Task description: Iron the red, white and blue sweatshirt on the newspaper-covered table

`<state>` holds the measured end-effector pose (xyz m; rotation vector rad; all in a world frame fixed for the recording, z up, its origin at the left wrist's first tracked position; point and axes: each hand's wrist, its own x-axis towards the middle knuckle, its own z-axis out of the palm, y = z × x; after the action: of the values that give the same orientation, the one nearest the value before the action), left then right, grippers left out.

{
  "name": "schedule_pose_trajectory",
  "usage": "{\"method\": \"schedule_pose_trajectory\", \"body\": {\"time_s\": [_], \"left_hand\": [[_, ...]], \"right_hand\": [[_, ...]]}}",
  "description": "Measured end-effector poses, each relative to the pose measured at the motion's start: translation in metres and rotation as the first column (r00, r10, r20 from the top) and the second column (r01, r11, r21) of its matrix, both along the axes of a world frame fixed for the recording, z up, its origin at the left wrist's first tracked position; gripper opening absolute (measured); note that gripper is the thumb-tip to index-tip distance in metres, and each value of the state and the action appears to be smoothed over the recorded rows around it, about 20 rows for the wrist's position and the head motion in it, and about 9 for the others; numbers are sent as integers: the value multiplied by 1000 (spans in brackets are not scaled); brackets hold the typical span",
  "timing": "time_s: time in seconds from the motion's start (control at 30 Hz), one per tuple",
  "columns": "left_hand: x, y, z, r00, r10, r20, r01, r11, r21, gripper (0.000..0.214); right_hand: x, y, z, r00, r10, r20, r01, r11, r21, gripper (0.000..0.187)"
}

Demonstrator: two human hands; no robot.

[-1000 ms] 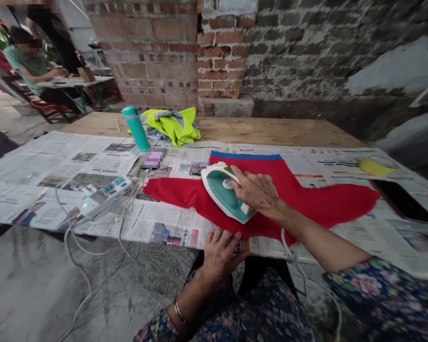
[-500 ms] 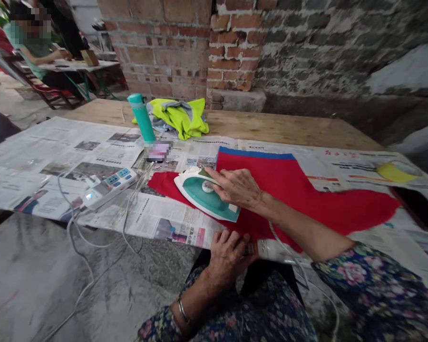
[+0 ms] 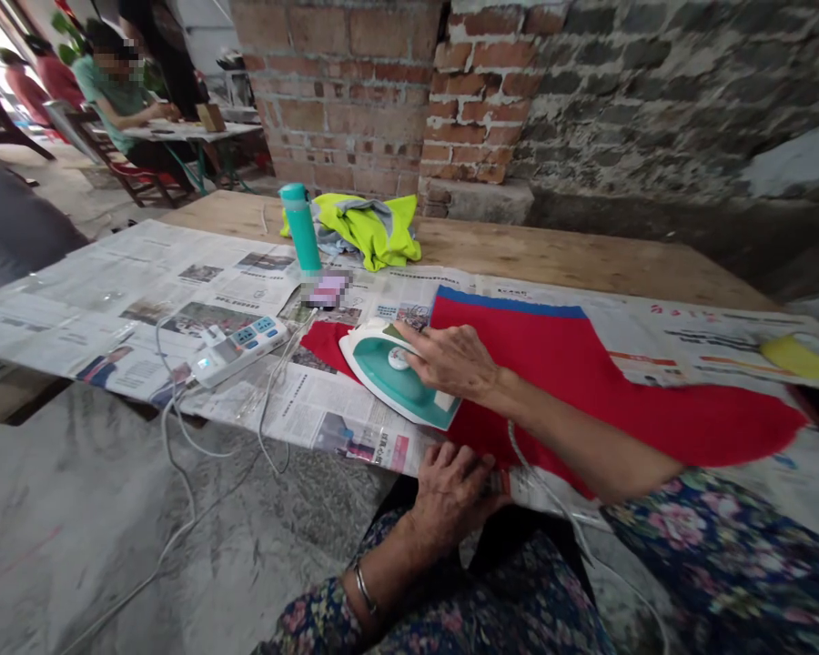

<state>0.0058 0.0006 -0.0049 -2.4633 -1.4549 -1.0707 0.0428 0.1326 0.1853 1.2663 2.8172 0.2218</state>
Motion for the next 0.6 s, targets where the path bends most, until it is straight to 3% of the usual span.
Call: {"method": "schedule_pose_trajectory", "body": {"time_s": [0.17, 0.27, 0.47, 0.6], "left_hand": [[2, -1, 2, 1000, 3, 8, -3, 1000, 5, 42], [2, -2, 3, 999, 7, 32, -8, 999, 36, 41], [4, -1, 0, 1000, 18, -14, -17, 1000, 23, 44], [2, -2, 1, 1000, 22, -22, -21, 1000, 20, 51]], "right_hand": [[27, -6, 5, 996, 80, 36, -80, 997, 6, 61], [27, -2, 1, 997, 81, -10, -80, 996, 33, 58], [-11, 17, -5, 990, -61, -124, 64, 998, 24, 60], [-39, 25, -3, 984, -69, -164, 69, 998, -2, 60]]}}
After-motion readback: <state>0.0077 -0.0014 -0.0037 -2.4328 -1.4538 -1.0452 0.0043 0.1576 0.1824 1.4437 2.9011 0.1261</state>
